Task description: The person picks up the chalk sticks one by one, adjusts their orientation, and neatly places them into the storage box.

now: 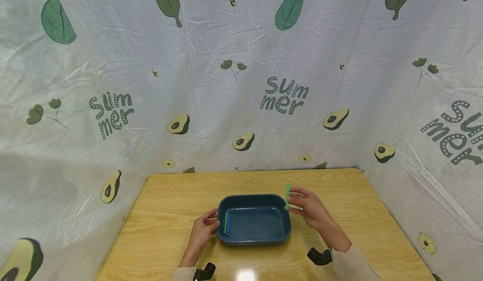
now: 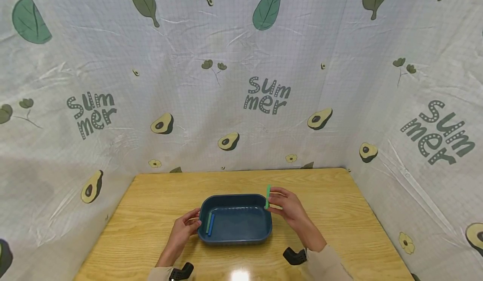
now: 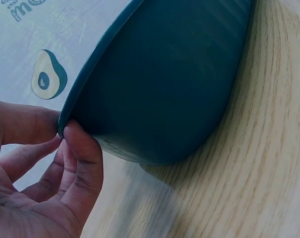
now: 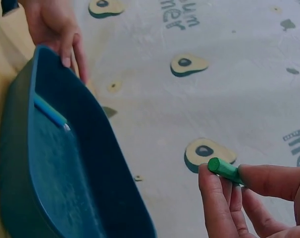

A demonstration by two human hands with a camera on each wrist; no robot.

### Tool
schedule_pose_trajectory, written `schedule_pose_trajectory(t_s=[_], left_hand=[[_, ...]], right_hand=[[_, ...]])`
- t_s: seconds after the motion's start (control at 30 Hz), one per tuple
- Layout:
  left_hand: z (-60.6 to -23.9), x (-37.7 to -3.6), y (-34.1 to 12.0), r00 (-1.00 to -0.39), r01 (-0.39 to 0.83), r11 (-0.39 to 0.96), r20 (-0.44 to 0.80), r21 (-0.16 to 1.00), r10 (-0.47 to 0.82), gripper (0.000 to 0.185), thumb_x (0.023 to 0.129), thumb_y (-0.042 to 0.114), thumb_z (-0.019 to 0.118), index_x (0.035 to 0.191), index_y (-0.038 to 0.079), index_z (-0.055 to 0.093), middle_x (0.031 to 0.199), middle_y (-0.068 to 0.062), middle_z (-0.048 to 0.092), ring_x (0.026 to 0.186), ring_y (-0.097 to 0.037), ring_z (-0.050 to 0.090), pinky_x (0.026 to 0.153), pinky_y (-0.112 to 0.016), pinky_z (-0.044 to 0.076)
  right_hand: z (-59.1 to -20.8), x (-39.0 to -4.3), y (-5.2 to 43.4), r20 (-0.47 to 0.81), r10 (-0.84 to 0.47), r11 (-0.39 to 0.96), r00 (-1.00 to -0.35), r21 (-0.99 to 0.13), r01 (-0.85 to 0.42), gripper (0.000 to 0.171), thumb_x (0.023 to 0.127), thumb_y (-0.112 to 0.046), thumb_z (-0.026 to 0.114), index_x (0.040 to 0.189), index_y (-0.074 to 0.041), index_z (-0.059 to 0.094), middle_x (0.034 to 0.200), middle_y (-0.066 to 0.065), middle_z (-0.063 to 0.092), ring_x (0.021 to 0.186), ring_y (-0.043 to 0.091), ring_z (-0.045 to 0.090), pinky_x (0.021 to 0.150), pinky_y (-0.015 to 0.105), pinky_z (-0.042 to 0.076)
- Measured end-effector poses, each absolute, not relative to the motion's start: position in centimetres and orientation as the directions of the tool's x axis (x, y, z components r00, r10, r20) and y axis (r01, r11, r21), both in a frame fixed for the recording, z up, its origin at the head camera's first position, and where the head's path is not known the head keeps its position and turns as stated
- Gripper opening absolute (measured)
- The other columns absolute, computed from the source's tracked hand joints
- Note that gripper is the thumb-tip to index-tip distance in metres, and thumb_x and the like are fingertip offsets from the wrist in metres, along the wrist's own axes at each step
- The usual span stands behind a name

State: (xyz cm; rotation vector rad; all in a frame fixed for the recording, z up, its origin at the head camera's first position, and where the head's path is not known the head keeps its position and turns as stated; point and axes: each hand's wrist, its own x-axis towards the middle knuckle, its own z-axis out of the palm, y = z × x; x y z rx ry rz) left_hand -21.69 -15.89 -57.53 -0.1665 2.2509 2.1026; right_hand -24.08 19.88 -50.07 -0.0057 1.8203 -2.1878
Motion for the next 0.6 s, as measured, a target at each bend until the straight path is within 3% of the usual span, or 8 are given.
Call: schedule_pose_trajectory(t_s=[0.6], left_hand=[[-57.4, -21.7, -15.7, -0.991, -0.126, 0.069, -0.123, 0.99, -0.047, 0.048, 0.091, -0.003, 0.06, 0.138, -0.003, 0.052, 0.124, -0.023, 0.054, 0.089, -0.01, 0.057, 0.068, -0.028, 0.055]], right_hand=[[-53.0, -24.7, 13.8, -0.204, -0.297, -0.18, -0.933, -0.947, 0.265, 0.045, 0.093, -0.006, 0.061, 0.134, 0.004, 0.045, 0.101, 0.002, 0.06, 0.094, 0.019, 0.064, 0.092, 0.046, 0.055]])
